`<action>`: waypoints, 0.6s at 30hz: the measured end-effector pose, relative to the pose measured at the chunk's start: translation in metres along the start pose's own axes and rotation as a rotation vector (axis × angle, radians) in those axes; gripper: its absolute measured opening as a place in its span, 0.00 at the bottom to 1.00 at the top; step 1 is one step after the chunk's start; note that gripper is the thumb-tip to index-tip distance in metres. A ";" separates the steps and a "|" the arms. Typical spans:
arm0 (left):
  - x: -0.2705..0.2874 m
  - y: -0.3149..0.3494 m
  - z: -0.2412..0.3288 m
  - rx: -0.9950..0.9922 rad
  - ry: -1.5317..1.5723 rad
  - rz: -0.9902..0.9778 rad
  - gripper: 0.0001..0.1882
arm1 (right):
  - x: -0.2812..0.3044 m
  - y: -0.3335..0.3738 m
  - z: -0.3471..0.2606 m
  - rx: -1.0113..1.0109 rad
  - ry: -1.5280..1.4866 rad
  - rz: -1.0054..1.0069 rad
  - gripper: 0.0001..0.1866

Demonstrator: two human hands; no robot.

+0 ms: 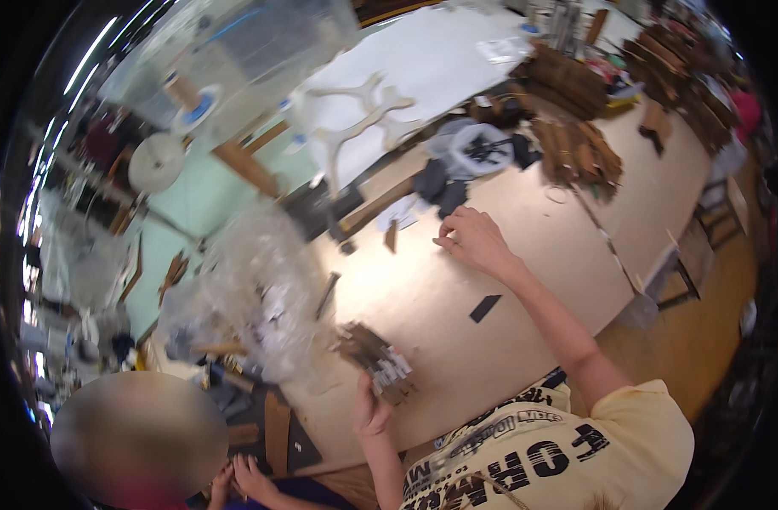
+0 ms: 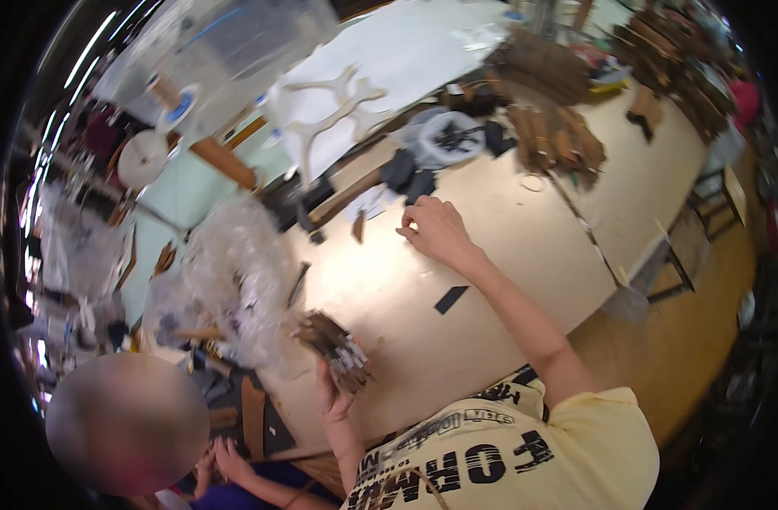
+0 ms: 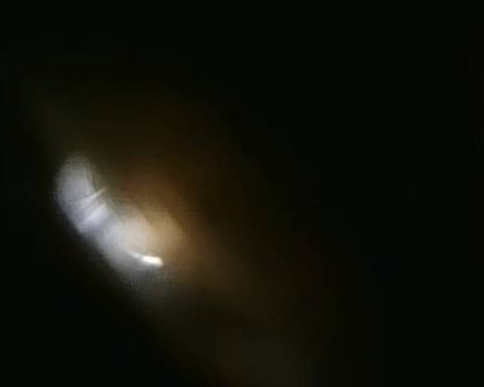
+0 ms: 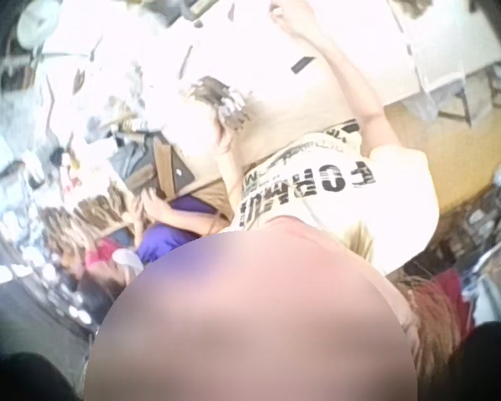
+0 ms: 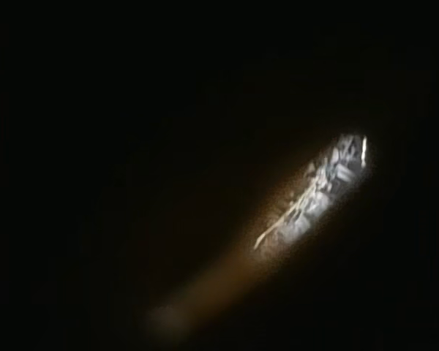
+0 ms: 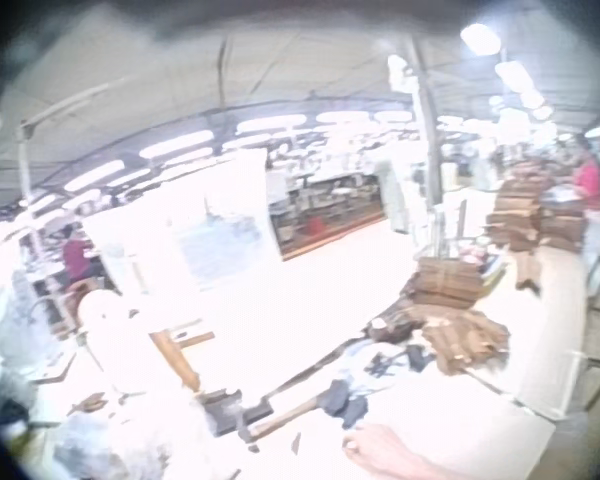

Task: The person sorts and arranges small leather strips and black leather pieces on a worktable. They separate bundles, lay out individual strips in rows, and handle black pieces, organizing them into groups.

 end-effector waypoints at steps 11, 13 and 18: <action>-0.008 -0.014 -0.006 0.064 -0.133 -0.014 0.37 | 0.076 0.067 0.180 -0.411 0.272 0.411 0.11; -0.019 -0.016 -0.008 0.090 -0.114 -0.077 0.39 | 0.071 0.065 0.177 -0.338 0.340 0.402 0.11; -0.041 -0.020 -0.022 0.099 0.061 -0.204 0.43 | 0.046 0.054 0.102 -0.214 -0.554 0.359 0.10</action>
Point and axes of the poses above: each hand's wrist, its own y-axis away from the middle knuckle, its own x-axis out of the back of the hand, z = x × y, the point moved 2 cm from there along -y, towards the middle knuckle, and after that the axes turned 4 degrees about -z, right-handed, at the moved point
